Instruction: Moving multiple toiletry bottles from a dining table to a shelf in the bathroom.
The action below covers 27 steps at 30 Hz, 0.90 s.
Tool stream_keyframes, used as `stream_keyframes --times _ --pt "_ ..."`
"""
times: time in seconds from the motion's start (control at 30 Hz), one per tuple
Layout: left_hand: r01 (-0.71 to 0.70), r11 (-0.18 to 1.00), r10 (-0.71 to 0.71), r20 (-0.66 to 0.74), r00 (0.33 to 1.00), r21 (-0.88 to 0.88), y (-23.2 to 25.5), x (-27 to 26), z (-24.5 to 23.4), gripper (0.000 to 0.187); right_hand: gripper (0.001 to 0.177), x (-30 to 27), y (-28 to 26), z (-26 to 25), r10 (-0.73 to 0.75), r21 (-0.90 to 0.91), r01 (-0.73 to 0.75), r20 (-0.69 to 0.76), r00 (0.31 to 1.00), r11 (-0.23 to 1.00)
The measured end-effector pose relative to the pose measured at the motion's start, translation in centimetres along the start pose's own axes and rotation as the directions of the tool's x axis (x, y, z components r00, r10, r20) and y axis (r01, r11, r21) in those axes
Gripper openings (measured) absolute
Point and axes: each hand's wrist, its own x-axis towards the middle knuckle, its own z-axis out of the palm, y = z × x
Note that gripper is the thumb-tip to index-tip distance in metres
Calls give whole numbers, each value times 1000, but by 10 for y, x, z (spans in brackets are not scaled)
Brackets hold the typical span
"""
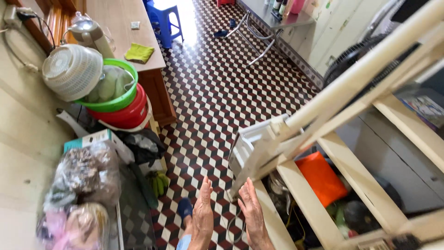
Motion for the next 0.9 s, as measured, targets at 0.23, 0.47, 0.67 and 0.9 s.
stream_keyframes --times 0.23,0.47,0.67,0.9 --pt "21 998 -21 -1 1000 51 105 119 -35 86 81 117 -48 100 -4 -67 5 15 1000 998" --pt "1 998 1 -41 999 64 152 233 -73 88 85 208 -74 186 -20 -10 20 32 999 1000" --pt "29 996 -29 6 1000 88 174 314 -70 91 86 277 -90 211 78 12 -77 -73 994 997" --pt "61 993 -68 64 996 105 204 424 -43 88 88 383 -112 221 -1 43 5 -105 994 999"
